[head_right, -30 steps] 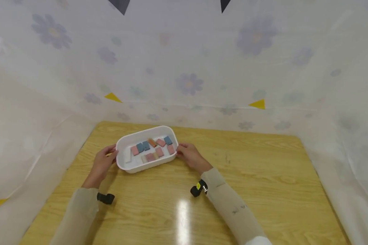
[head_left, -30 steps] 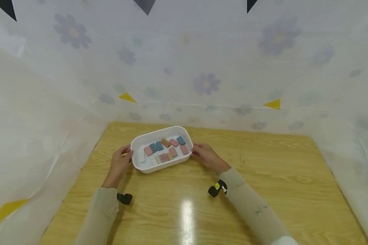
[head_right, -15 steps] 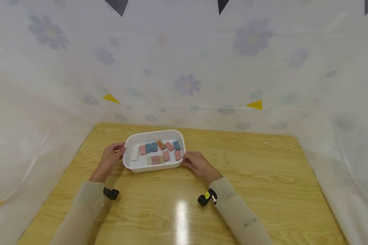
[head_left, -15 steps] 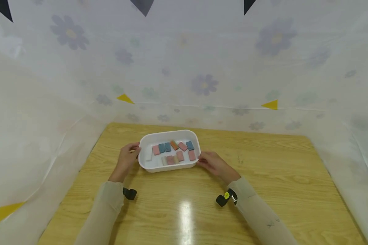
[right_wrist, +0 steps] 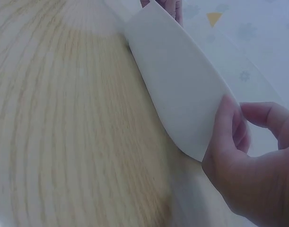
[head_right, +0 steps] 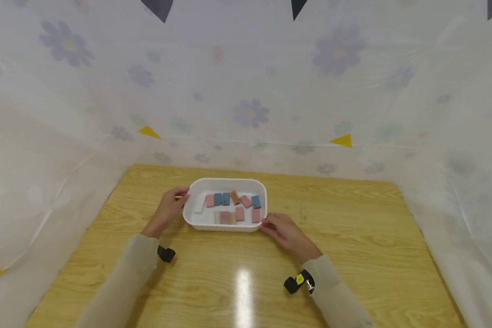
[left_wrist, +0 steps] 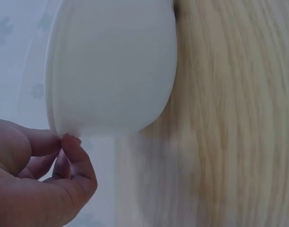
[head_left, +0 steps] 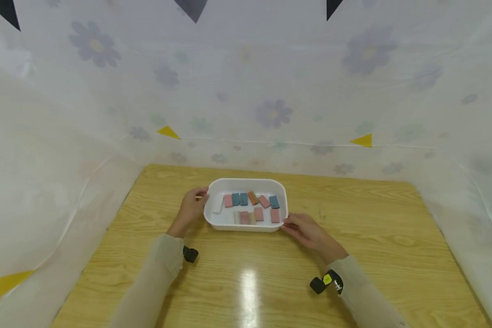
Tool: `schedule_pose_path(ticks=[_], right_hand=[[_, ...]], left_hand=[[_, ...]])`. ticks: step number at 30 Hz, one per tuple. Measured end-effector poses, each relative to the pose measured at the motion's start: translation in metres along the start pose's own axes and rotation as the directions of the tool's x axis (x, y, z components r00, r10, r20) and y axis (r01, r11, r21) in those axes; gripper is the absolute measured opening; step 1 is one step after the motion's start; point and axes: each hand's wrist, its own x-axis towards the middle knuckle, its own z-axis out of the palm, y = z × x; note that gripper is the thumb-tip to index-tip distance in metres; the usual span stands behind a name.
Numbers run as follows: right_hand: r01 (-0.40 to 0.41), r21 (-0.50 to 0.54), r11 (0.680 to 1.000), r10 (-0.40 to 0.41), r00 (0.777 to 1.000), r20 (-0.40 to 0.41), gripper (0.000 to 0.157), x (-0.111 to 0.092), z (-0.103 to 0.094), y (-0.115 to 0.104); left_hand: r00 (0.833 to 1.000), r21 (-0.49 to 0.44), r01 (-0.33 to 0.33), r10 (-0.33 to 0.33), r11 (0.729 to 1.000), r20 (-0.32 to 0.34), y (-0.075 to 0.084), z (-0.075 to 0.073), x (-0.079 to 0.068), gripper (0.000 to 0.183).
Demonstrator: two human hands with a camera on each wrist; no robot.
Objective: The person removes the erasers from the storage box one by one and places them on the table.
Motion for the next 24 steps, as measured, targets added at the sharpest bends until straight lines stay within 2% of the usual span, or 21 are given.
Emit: schedule_pose_path(ticks=[4, 10, 14, 19, 24], right_hand=[[0.003, 0.016, 1.0, -0.003, 1.0, 0.0, 0.045, -0.01, -0.01, 0.0], [0.014, 0.017, 1.0, -0.015, 1.0, 0.014, 0.044, -0.025, -0.024, -0.001], [0.032, 0.02, 0.999, -0.033, 0.999, 0.044, 0.038, -0.033, -0.031, -0.001], [0.044, 0.057, 0.997, -0.047, 0.998, 0.043, 0.028, -0.042, -0.039, -0.001], [0.054, 0.09, 0.994, -0.059, 0.997, 0.048, 0.025, -0.053, -0.05, -0.002]], left_hand=[[1.0, 0.025, -0.012, 0.011, 1.0, 0.009, 0.005, 0.012, 0.002, 0.03], [0.999, -0.001, -0.016, 0.016, 1.0, 0.035, 0.009, 0.027, 0.004, 0.029], [0.998, -0.008, -0.032, 0.032, 0.999, 0.045, 0.011, 0.034, 0.002, 0.029], [0.997, 0.003, -0.055, 0.055, 0.998, 0.055, 0.015, 0.042, -0.004, 0.029], [0.994, 0.001, -0.082, 0.082, 0.997, 0.069, 0.022, 0.053, -0.007, 0.029]])
